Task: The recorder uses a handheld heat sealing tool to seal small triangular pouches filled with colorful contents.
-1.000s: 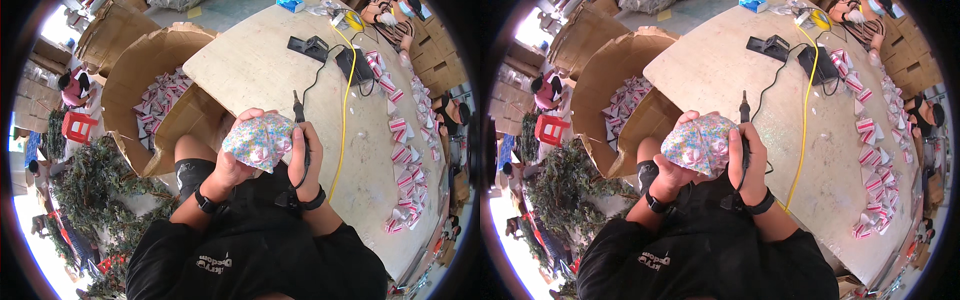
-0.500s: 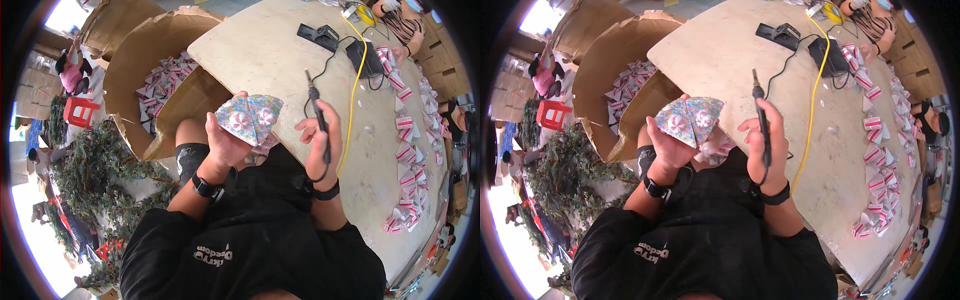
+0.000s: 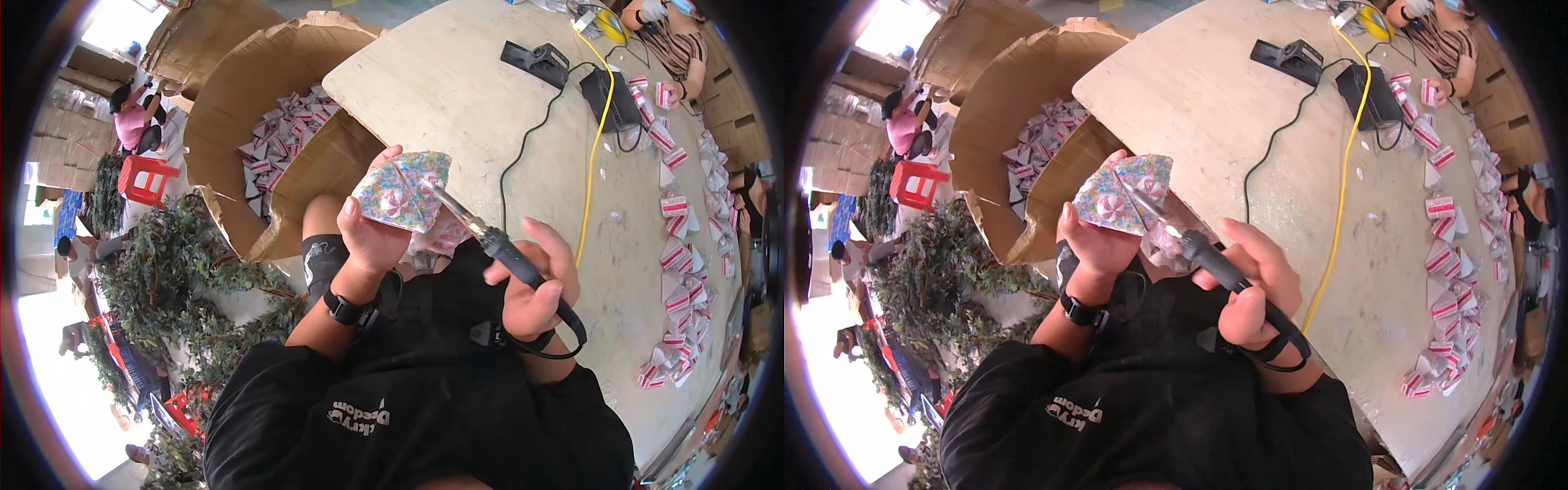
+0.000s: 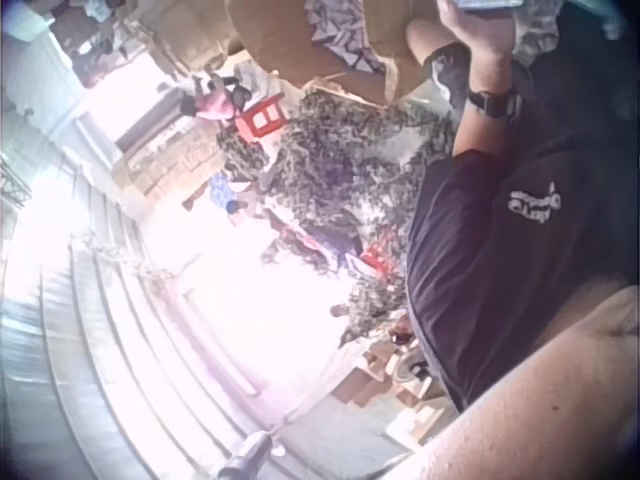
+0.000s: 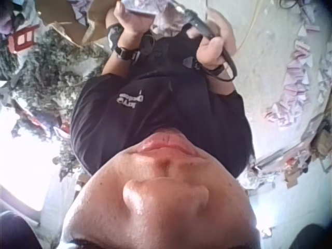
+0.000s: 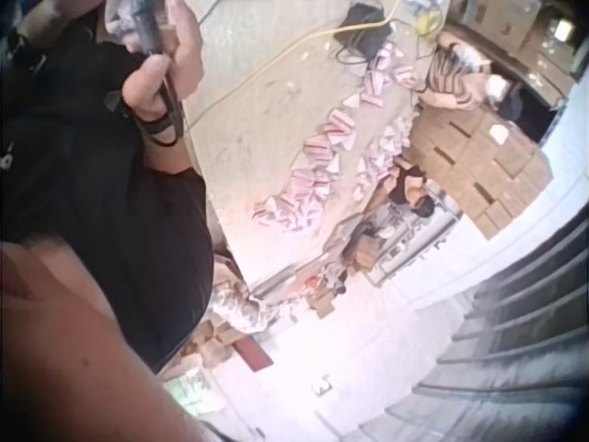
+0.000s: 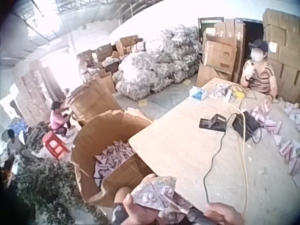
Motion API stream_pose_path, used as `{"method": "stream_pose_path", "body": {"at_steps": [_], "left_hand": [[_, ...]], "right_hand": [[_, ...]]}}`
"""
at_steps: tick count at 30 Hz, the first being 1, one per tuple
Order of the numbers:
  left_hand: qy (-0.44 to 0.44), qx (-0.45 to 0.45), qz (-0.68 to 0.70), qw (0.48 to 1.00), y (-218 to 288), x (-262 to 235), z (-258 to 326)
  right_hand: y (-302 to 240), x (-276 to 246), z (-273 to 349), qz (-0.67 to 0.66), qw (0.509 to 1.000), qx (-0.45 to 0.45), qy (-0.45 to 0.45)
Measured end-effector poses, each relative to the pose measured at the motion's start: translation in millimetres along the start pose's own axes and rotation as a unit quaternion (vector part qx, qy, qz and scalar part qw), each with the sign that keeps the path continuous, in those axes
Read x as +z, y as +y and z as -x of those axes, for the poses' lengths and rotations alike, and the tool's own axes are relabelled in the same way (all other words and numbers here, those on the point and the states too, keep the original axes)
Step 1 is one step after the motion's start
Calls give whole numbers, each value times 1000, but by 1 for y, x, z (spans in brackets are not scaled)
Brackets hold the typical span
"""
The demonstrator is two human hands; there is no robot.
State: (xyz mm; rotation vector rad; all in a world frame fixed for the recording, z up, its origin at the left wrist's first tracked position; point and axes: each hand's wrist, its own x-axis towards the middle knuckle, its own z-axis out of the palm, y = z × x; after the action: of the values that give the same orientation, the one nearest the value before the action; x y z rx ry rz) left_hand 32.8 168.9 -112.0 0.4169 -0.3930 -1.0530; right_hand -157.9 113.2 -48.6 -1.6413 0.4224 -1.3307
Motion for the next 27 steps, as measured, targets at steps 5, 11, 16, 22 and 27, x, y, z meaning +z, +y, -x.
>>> {"method": "stream_pose_path", "body": {"at_steps": [5, 11, 16, 22, 27], "left_hand": [[2, -1, -21, 1000, 0, -1, 2], [13, 6, -64, 998, 0, 2, 4], [16, 18, -112, 993, 3, 6, 7], [26, 35, -66, 997, 1, 11, 4], [11, 21, -115, 993, 1, 10, 6]], "right_hand": [[-1, -2, -1, 77, 995, 2, -63], [1, -4, 13, 72, 996, -44, -30], [0, 4, 8, 109, 991, -75, -35], [-4, -1, 6, 107, 991, -43, -66], [-3, -3, 5, 107, 991, -39, -70]]}}
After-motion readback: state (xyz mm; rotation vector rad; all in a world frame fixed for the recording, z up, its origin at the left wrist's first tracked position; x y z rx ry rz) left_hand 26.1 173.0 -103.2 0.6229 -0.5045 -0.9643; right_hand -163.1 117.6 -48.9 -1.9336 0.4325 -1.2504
